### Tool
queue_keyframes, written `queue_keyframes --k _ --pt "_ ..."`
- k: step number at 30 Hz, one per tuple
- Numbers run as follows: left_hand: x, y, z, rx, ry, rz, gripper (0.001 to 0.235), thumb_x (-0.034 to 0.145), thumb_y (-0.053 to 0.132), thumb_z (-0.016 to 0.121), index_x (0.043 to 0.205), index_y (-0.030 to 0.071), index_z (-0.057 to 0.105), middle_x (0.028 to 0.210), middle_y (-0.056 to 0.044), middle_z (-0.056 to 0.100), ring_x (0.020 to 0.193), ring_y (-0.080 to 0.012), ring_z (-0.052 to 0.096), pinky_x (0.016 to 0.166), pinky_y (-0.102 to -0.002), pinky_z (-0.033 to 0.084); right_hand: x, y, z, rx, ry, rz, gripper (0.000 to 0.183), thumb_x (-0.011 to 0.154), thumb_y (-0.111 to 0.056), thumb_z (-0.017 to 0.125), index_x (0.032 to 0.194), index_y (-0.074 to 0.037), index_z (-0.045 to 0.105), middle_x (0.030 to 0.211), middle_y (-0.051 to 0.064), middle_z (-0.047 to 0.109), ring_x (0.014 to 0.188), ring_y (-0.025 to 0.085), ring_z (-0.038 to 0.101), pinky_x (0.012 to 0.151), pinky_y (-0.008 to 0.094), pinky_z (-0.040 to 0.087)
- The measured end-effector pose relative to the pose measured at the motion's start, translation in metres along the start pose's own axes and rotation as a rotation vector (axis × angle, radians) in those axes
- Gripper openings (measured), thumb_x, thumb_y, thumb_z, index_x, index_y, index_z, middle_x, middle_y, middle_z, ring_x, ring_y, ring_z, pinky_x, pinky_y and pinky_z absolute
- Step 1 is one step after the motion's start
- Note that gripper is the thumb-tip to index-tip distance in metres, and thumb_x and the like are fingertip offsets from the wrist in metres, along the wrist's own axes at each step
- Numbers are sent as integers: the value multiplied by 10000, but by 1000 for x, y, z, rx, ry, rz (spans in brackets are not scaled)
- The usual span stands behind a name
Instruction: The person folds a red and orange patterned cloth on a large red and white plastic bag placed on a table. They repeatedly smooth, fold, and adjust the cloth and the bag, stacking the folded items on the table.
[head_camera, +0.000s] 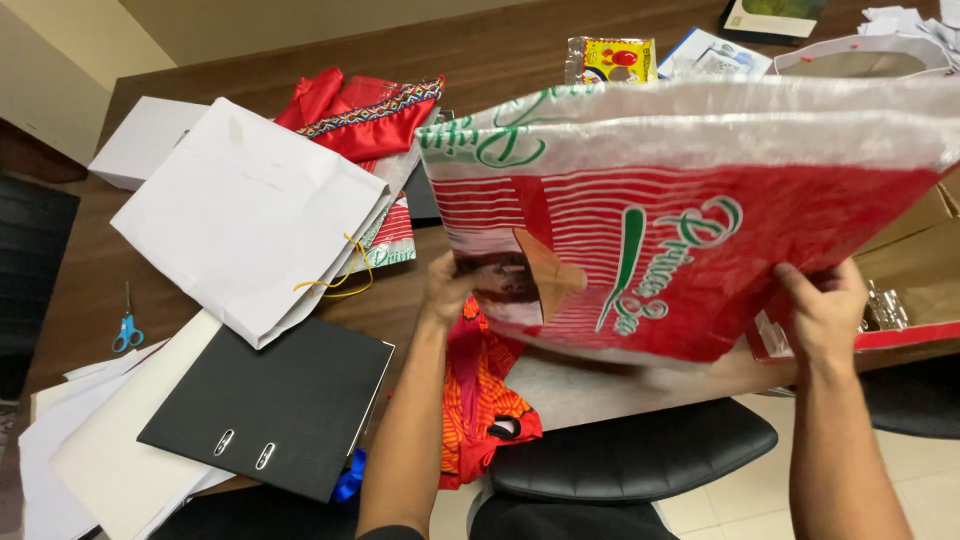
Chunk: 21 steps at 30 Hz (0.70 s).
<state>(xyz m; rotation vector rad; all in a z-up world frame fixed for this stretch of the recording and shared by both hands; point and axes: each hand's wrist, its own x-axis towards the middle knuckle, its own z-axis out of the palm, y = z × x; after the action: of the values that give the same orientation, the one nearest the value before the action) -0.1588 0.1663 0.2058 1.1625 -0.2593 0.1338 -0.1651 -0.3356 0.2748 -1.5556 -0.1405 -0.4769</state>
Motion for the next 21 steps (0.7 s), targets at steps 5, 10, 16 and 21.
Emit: queue_keyframes --k 5,10,16,21 --pt "28 7 -7 204 -87 295 302 824 -68 711 1118 -7 748 1125 -109 778 1065 -224 726 1048 -420 543 10 8 -24 129 -105 -114 245 1012 -10 728 1230 -10 617 1261 118 693 1203 226 663 1115 362 541" --pt "-15 -46 -23 592 28 342 273 803 -74 770 1073 -33 758 1241 -113 709 1160 -202 661 984 -290 517 -21 65 -37 155 -417 -279 293 990 -219 710 1213 -64 600 1377 179 656 1334 286 614 1222 416 477" --pt "-106 -170 -120 610 -19 -151 420 832 -75 609 1225 -16 742 1243 -114 688 1048 -174 700 861 -258 553 -110 118 -41 192 -578 227 422 892 -176 746 1276 -24 659 1400 164 646 1346 284 579 1147 429 467" --pt "-147 -132 -97 132 -127 -421 642 708 -154 557 1315 41 638 1279 -89 716 1214 -139 677 1076 -264 521 -141 160 -41 49 -367 480 426 931 -237 729 1282 -4 667 1338 141 673 1247 248 605 1082 387 469"
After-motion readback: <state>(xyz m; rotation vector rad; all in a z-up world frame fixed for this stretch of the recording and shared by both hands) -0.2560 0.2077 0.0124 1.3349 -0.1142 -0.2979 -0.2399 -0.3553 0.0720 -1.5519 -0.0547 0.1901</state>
